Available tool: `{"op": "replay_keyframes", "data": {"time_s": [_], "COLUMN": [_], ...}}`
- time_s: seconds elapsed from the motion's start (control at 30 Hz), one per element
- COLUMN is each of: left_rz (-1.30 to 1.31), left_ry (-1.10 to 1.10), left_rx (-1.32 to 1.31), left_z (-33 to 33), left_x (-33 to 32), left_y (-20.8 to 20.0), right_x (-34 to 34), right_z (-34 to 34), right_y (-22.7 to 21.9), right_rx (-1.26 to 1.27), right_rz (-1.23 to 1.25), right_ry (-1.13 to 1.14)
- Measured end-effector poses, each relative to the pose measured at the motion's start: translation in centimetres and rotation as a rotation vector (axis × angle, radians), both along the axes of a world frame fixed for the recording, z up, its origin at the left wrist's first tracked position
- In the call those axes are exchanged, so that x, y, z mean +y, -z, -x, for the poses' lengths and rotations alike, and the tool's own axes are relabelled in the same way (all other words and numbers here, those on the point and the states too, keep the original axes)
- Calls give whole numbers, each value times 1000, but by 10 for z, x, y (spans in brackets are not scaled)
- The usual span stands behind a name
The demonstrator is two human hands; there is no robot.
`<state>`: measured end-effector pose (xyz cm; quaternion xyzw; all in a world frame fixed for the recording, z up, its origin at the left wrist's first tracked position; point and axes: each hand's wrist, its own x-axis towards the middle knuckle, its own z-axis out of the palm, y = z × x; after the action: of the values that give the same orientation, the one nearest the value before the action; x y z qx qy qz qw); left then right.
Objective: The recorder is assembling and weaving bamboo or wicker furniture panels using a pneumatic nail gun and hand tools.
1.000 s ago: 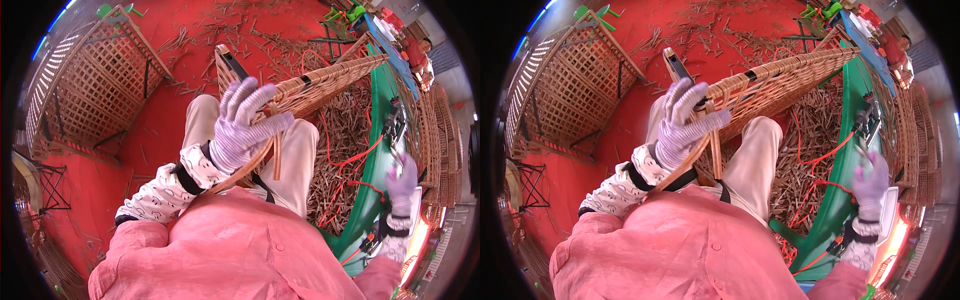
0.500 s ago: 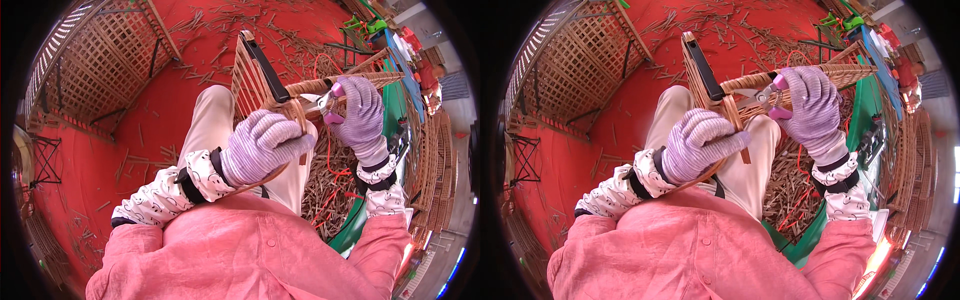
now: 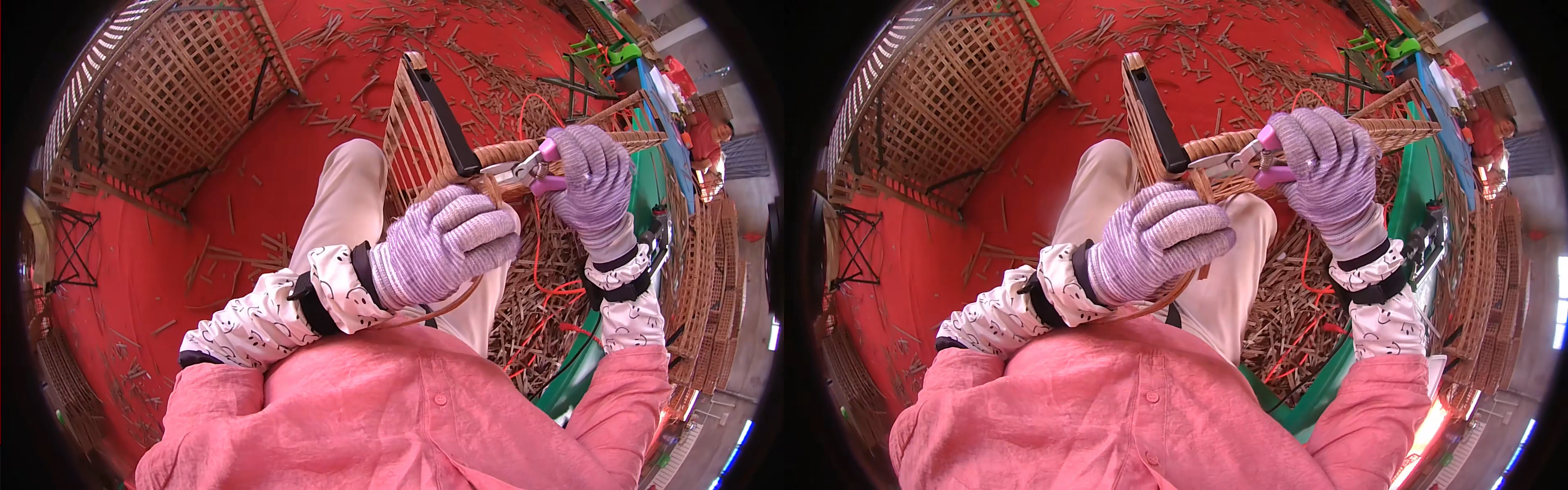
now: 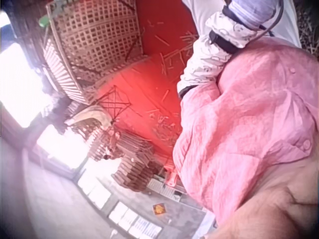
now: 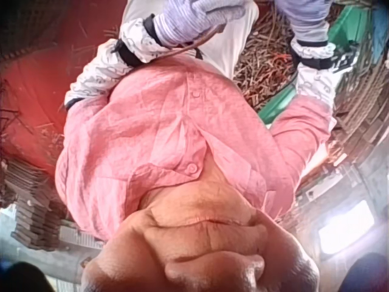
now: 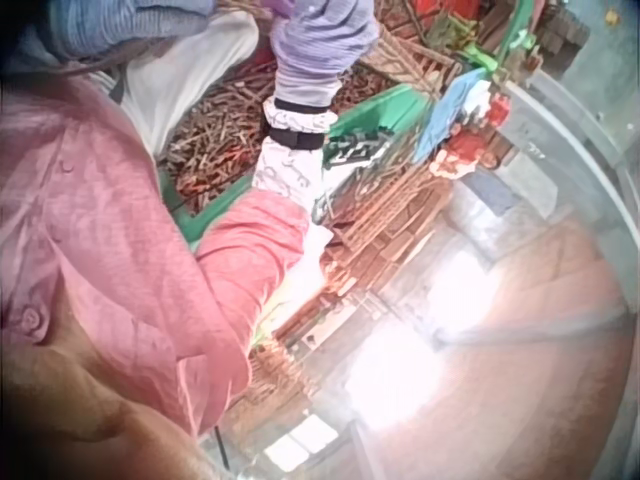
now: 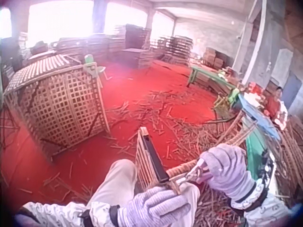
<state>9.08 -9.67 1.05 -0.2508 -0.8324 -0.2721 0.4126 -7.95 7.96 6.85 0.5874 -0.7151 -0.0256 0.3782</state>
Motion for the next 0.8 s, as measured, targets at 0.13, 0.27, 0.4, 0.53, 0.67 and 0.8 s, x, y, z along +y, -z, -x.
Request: {"op": "replay_keyframes", "data": {"time_s": [0.13,0.27,0.4,0.53,0.67,0.8], "left_rz": [-27,-23,-18,-9,6,-2], "left_ry": [2,14,60,-73,-318,-294], "left_rx": [-3,15,-12,2,-112,-9], "left_z": [0,2,0,-7,3,25], "left_x": [0,-1,-5,-23,-42,-46], "left_y": [3,4,-3,-19,-24,-25], "right_x": [-2,-6,-7,29,137,274], "right_z": [0,-4,-12,-26,-59,-132], "right_y": [-5,-17,-22,-29,-35,1], "right_rx": [28,-22,-181,-232,-490,-1032], "right_rz": [-18,-87,-125,-19,102,737], "right_ry": [-18,-14,-9,215,762,1178]}}
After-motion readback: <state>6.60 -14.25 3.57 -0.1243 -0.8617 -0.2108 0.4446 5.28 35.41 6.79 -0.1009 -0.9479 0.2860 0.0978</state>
